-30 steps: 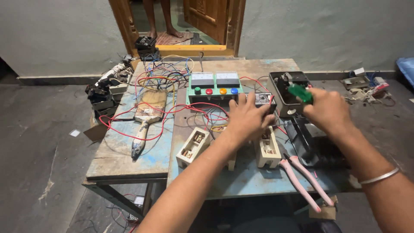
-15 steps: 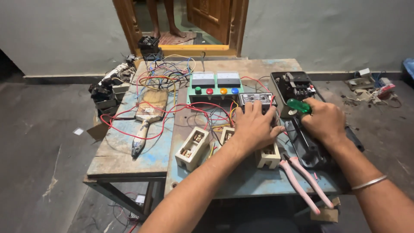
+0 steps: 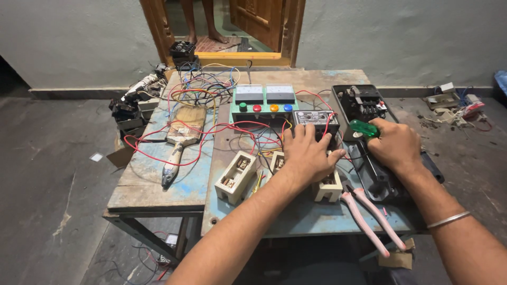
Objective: The person connects wires to electrical components on a board, using pliers to strip wire ends and a screwdriver to tighten terminals. They route wires between a control panel, fuses, and meters, occasionally moving tools like a paintbrush aside to access the wiring.
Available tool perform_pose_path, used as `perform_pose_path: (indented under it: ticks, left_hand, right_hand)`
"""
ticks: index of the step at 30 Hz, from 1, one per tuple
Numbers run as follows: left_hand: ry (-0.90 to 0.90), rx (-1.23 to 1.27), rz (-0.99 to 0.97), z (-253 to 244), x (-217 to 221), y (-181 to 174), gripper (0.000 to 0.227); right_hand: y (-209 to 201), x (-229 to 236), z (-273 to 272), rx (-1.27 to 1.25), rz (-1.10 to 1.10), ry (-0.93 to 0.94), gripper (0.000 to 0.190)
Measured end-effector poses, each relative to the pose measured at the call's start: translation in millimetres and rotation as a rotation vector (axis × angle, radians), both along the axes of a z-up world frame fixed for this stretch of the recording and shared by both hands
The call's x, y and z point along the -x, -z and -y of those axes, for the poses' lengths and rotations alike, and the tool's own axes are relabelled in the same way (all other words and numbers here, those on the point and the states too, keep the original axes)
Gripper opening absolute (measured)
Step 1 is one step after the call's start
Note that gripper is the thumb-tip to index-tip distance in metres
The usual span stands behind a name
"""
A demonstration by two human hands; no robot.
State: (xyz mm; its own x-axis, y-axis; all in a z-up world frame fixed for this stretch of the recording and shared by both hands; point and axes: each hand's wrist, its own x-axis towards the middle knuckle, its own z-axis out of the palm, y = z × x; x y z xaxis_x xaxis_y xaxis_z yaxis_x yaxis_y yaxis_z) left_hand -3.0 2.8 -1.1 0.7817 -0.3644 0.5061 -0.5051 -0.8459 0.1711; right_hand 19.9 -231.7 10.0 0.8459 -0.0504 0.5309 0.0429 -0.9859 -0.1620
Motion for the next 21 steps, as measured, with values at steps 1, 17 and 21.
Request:
perform_pose_path:
  ticks: [1, 17, 21]
  left_hand:
    - [-0.001, 0.009, -0.008, 0, 2, 0, 0.064]
    - [-0.063, 0.032, -0.136, 14, 12, -15, 0.085]
    - [-0.085, 0.045, -0.205, 16, 17, -15, 0.09]
  right_hand:
    - [0, 1, 0, -0.004, -0.009, 0.0, 0.041]
    - [1, -3, 2, 0.011, -0.017, 0.01, 0.038]
    - [2, -3, 4, 0.011, 0.0, -0.002, 0.04]
